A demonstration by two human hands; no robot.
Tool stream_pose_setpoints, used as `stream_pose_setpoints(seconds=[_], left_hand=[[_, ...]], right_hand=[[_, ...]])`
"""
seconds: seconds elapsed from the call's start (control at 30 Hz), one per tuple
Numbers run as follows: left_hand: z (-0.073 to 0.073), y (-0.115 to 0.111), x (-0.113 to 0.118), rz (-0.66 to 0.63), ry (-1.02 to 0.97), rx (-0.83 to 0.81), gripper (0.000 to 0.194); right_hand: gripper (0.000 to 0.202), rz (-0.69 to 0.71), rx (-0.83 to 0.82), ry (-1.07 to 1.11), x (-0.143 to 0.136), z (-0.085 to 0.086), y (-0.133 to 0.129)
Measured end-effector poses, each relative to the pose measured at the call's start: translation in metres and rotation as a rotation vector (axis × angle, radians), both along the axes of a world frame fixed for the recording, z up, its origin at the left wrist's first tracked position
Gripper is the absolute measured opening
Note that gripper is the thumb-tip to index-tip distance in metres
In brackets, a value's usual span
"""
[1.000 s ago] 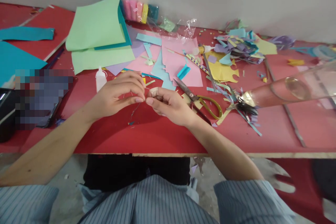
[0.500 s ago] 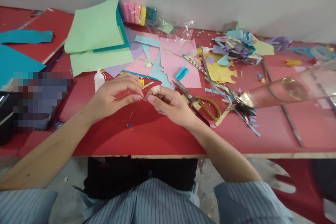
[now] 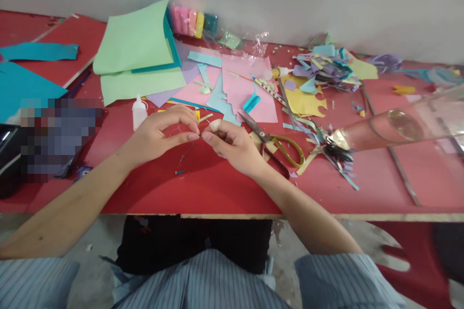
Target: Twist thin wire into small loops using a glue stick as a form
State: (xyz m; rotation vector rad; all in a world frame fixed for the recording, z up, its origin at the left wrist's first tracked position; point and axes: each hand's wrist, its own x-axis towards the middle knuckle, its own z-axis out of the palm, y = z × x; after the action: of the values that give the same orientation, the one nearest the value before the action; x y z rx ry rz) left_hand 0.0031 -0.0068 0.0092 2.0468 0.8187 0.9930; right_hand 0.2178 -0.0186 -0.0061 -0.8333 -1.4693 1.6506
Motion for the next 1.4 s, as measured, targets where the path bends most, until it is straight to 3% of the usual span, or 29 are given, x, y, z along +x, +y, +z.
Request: stream_pose_setpoints(seconds=[0.23,0.53,0.77,1.07,1.27,1.4], left_hand=[[0.003,-0.001,-0.004,-0.042,-0.039,-0.244,0.019],[0.003,-0.004,0.001,-0.091,-0.275,-0.524,0.015],[-0.001,-0.007,0.004,-0.154,-0.448,-0.602,0.013],[-0.002,-0.007,0.005,-0.216,-0.529,-0.736,0.015],[-0.006,-0.009,0.009,-0.249,-0.6,-0.801,0.014],[-0.007,-0.011,0.011,-0.289,-0.687,-0.817,0.014]], right_hand=[[0.017,-0.01,-0.132,0.201,0.003,0.003,0.002],[0.016,0.115,-0.236,0.314,0.002,0.009,0.0],[0.01,0.171,-0.219,0.371,0.0,0.003,0.002],[0.021,0.183,-0.31,0.388,-0.004,0.009,-0.003],[0.013,0.273,-0.248,0.449,-0.003,0.006,-0.002],[0.013,0.257,-0.233,0.41,-0.002,0.002,0.0]])
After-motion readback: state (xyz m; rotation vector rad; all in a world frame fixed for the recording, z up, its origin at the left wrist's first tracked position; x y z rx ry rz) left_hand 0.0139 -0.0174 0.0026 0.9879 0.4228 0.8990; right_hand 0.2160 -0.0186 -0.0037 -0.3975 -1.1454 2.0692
